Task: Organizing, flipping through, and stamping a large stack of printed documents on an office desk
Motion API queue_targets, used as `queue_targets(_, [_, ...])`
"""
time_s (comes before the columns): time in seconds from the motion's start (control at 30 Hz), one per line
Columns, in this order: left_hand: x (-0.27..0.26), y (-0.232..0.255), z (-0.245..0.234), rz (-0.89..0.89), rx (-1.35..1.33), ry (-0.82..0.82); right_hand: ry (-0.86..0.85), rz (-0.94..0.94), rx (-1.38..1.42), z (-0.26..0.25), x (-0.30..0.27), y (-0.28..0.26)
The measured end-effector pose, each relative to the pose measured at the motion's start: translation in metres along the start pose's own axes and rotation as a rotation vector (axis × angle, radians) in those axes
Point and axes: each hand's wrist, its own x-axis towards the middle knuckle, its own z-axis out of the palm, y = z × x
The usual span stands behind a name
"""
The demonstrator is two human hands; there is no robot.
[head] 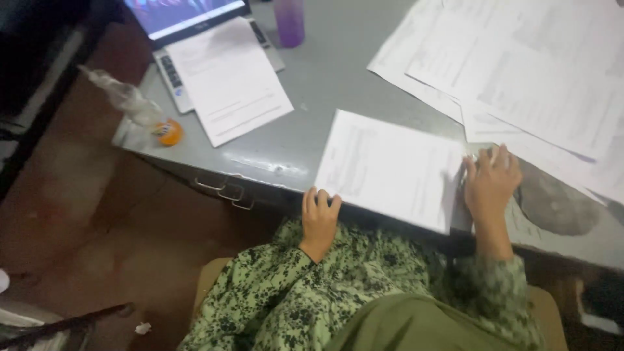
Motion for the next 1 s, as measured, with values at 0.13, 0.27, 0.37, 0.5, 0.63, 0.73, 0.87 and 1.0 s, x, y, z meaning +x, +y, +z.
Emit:
queue_targets(0.13, [0.008, -0.04, 0.0, 0.091, -0.251, -0.031, -0.214, 0.434, 0.477, -0.098, -0.023, -0.046])
queue_targets(0.27, [0.009, -0.062, 0.012, 0.102, -0.361, -0.172, -0.851, 0.714, 0.527, -0.166, -0.041, -0.065])
queue_targets(0.37, [0.026, -0.084, 0.003, 0.022, -0.482, -0.257, -1.176, 0.66, 0.406, -0.156, -0.071, -0.057])
queue_targets(0.5, [0.034, -0.068, -0.019, -0.201, -0.913, -0.35, -0.99, 0.909, 1.206, -0.071, -0.162, 0.006])
queue_targets(0.63, [0.022, -0.075, 0.001, 0.119, -0.445, -0.225, -0.893, 1.029, 1.349, -0.085, -0.156, -0.022])
queue_targets(0.73, [0.015, -0.084, 0.015, 0.123, -0.438, -0.173, -0.792, 0.979, 1.521, -0.094, -0.146, -0.046])
queue_targets(0.87, [0.015, -0.084, 0.015, 0.11, -0.48, -0.185, -0.816, 0.929, 1.534, -0.075, -0.158, -0.05])
queue_targets(1.0, [0.02, -0.082, 0.011, 0.097, -0.492, -0.221, -0.807, 0.941, 1.552, -0.066, -0.166, -0.051])
